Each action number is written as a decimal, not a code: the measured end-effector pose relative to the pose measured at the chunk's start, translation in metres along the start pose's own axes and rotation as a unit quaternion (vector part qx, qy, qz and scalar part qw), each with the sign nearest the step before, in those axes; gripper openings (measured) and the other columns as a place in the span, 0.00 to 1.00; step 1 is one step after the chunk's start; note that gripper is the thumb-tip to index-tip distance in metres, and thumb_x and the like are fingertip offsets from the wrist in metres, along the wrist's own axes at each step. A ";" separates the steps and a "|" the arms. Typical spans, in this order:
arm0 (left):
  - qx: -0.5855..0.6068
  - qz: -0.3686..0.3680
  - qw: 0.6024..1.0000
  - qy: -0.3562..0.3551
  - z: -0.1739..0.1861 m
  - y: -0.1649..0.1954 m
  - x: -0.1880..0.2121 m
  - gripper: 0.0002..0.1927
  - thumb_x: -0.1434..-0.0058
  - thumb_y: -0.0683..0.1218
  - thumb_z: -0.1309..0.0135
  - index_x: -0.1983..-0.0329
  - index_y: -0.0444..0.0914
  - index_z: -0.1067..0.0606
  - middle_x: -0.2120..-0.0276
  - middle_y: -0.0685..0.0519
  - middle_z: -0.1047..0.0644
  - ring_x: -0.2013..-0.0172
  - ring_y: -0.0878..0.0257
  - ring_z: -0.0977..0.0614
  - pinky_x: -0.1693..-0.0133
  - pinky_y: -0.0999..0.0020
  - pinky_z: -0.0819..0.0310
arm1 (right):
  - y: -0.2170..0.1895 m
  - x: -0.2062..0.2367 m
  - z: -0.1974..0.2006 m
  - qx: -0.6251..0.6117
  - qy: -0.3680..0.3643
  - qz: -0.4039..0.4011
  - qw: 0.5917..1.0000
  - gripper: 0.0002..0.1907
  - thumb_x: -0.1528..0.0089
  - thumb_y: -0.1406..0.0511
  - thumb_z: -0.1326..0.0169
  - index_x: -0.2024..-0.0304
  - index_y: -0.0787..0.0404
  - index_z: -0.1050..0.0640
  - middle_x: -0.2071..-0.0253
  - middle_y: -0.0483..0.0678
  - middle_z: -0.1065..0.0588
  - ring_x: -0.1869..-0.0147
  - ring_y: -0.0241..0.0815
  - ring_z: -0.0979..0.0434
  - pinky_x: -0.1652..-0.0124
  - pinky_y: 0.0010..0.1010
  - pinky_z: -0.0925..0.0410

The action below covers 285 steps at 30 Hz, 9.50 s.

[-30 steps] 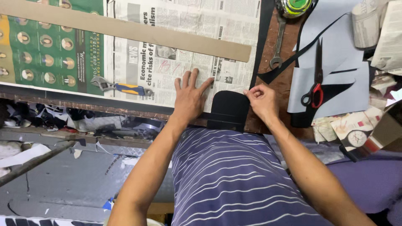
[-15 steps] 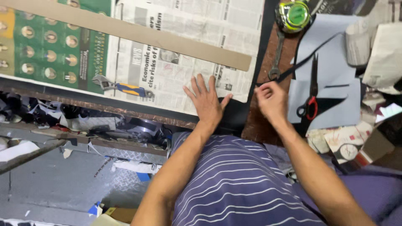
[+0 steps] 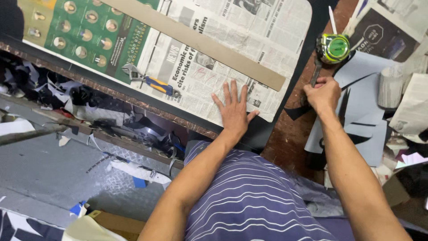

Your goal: The person spreads newspaper over a black board on the work table, lays a long cardboard strip across it as a straightedge, and marks a line along it with a marker. They reposition the strip and mark again, then pick up a pair of scissors.

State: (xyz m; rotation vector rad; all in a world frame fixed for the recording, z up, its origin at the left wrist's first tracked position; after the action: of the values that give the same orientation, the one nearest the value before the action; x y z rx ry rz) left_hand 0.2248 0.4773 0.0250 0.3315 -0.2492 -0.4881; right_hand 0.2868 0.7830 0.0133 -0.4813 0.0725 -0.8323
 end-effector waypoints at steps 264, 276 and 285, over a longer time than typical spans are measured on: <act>0.006 -0.216 0.958 0.187 0.196 -0.214 -0.412 0.15 0.33 0.54 0.38 0.50 0.41 0.19 0.52 0.47 0.23 0.50 0.47 0.25 0.44 0.46 0.34 | -0.422 -0.171 -0.152 -0.066 -0.012 0.290 0.955 0.28 0.32 0.68 0.49 0.28 0.55 0.34 0.24 0.50 0.38 0.19 0.51 0.48 0.24 0.51 0.56; 0.019 -0.203 0.957 0.205 0.199 -0.207 -0.411 0.14 0.38 0.51 0.34 0.53 0.40 0.18 0.56 0.48 0.24 0.56 0.48 0.26 0.52 0.52 0.31 | -0.234 -0.048 -0.037 0.044 0.049 0.179 0.982 0.24 0.36 0.61 0.41 0.38 0.59 0.22 0.33 0.53 0.28 0.27 0.53 0.33 0.29 0.48 0.43; -0.006 -0.147 0.971 0.190 0.179 -0.223 -0.423 0.16 0.41 0.52 0.37 0.53 0.42 0.23 0.52 0.45 0.26 0.51 0.44 0.25 0.47 0.43 0.33 | -0.249 -0.065 -0.087 0.001 0.034 0.183 0.983 0.23 0.35 0.57 0.38 0.36 0.44 0.21 0.28 0.56 0.36 0.25 0.63 0.40 0.28 0.49 0.41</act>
State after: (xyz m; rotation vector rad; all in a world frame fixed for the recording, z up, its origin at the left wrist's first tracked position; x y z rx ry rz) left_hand -0.2847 0.4563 0.0421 0.4454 0.1786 -0.7053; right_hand 0.0488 0.6543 0.0368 -0.4221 0.2170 -0.4881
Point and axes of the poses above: each hand's wrist, its own x-axis away from the middle knuckle, its own z-axis out of the back of the hand, y = z × x, the point moved 5 cm from there along -x, towards the middle knuckle
